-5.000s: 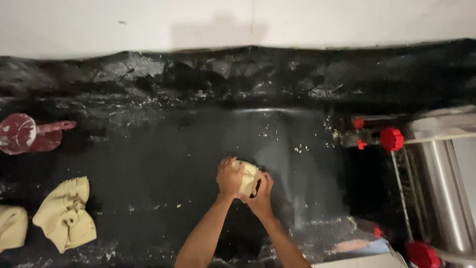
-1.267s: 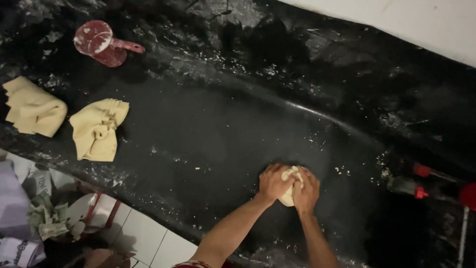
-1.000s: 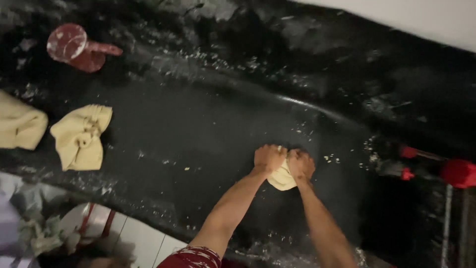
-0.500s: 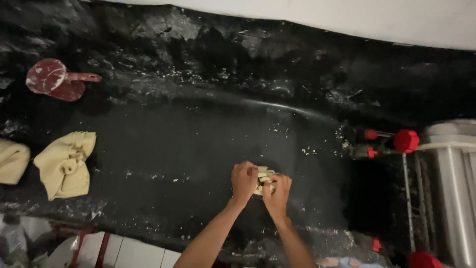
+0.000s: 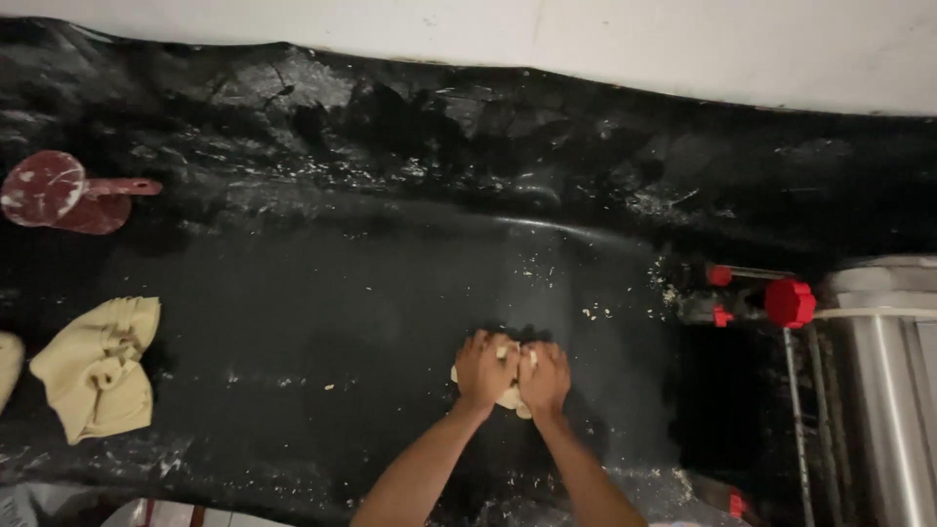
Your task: Kneading a small portion of dough on a work surface using both hands.
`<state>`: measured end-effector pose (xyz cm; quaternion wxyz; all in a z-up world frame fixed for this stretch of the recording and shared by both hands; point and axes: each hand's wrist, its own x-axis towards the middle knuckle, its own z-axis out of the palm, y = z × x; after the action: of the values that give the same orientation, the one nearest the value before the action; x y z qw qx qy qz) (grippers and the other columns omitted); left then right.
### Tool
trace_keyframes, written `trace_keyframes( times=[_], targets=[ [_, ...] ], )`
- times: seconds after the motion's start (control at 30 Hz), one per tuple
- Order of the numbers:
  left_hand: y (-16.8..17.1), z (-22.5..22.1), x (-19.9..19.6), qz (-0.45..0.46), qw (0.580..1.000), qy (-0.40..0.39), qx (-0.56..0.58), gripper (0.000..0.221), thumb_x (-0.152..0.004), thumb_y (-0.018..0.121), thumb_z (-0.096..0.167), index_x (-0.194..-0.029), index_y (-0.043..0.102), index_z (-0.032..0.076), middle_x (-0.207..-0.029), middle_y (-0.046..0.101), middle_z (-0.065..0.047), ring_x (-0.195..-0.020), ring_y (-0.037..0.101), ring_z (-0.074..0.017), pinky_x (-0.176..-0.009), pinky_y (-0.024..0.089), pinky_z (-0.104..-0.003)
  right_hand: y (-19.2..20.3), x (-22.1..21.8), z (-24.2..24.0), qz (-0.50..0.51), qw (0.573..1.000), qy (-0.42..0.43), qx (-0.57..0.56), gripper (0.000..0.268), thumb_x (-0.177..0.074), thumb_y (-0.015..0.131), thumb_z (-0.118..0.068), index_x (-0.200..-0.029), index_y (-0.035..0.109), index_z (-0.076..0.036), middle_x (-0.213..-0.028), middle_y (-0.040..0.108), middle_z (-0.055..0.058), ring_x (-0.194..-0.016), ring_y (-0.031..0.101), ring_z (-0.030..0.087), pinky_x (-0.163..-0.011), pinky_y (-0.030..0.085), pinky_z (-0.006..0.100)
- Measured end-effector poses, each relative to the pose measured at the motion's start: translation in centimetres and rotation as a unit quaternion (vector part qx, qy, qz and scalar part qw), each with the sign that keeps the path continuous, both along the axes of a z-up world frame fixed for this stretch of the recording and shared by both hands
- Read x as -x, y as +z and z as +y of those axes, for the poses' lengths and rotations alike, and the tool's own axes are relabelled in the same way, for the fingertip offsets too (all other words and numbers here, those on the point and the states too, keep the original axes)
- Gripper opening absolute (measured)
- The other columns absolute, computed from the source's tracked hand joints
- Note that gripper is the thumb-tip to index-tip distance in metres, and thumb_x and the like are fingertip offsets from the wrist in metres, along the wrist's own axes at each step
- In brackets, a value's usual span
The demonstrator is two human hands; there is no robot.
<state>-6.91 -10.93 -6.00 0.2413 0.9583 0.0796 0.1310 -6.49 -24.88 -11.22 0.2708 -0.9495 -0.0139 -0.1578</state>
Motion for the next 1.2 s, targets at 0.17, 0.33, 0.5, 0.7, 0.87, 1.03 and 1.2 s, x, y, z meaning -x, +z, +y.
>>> trace_keyframes(
  times=[0.17,0.33,0.5,0.7,0.87,1.03,1.2],
  targets=[
    [-0.1,0.5,-5.6,0.136,0.987,0.039,0.075,0.053,-0.091,0.051,0.059,-0.082,0.078,0.014,-0.079,0.076,-0.009,-0.074,0.075,-0.0359,-0.061,0.055,-0.05,6.2,-6.4,1.9,0.299,0.952,-0.071,0.004,0.054,-0.095,0.047,-0.061,-0.099,0.079,-0.018,-0.092,0.078,0.014,-0.088,0.076,0.038,-0.081,0.057,0.051],
    [-0.2,0.1,-4.0,0.157,0.975,0.093,0.129,0.057,-0.087,0.049,0.059,-0.079,0.076,0.01,-0.079,0.076,-0.015,-0.079,0.076,-0.0389,-0.071,0.056,-0.055,5.5,-6.6,1.9,0.308,0.93,-0.169,-0.104,0.052,-0.093,0.053,-0.054,-0.095,0.081,-0.011,-0.095,0.079,0.014,-0.094,0.076,0.037,-0.079,0.056,0.049],
    [1.7,1.7,2.1,-0.026,0.912,0.104,0.396,0.025,-0.094,0.054,0.021,-0.074,0.062,0.008,-0.079,0.06,-0.013,-0.087,0.061,-0.032,-0.084,0.047,-0.041,10.8,-0.6,4.9,-0.095,0.995,0.015,-0.033,0.028,-0.084,0.071,-0.021,-0.057,0.063,-0.019,-0.069,0.057,-0.004,-0.069,0.059,0.021,-0.072,0.041,0.035],
    [8.7,5.1,4.1,0.222,0.934,0.004,0.279,0.038,-0.095,0.055,0.024,-0.133,0.056,0.023,-0.128,0.053,-0.008,-0.117,0.064,-0.0389,-0.097,0.055,-0.053,12.0,3.9,5.6,-0.083,0.973,0.209,0.045,0.017,-0.095,0.058,-0.028,-0.106,0.069,-0.021,-0.089,0.058,0.002,-0.089,0.055,0.023,-0.087,0.036,0.043],
    [3.1,2.8,3.5,0.178,0.974,0.027,0.141,0.035,-0.087,0.063,0.03,-0.12,0.068,0.021,-0.122,0.056,-0.004,-0.117,0.057,-0.0314,-0.089,0.055,-0.052,14.6,5.5,2.3,-0.015,0.952,0.298,0.064,0.048,-0.092,0.064,-0.026,-0.137,0.057,-0.013,-0.118,0.057,0.01,-0.111,0.054,0.031,-0.094,0.037,0.046],
    [1.6,2.5,4.9,0.003,0.996,-0.015,0.089,0.042,-0.072,0.077,0.023,-0.114,0.077,0.019,-0.101,0.069,0.0,-0.09,0.065,-0.028,-0.076,0.055,-0.044,10.4,4.8,-0.6,0.056,0.945,0.32,0.033,0.054,-0.091,0.073,-0.052,-0.134,0.057,-0.024,-0.143,0.048,0.014,-0.126,0.05,0.032,-0.093,0.041,0.047],
    [-0.6,3.7,1.3,-0.04,0.994,-0.028,0.103,0.028,-0.079,0.059,0.027,-0.098,0.078,0.017,-0.092,0.075,-0.003,-0.083,0.072,-0.0288,-0.071,0.056,-0.043,5.2,2.2,0.4,-0.016,0.981,0.183,0.067,0.057,-0.091,0.065,-0.055,-0.133,0.066,-0.016,-0.131,0.067,0.011,-0.122,0.061,0.033,-0.103,0.047,0.047]
  ],
)
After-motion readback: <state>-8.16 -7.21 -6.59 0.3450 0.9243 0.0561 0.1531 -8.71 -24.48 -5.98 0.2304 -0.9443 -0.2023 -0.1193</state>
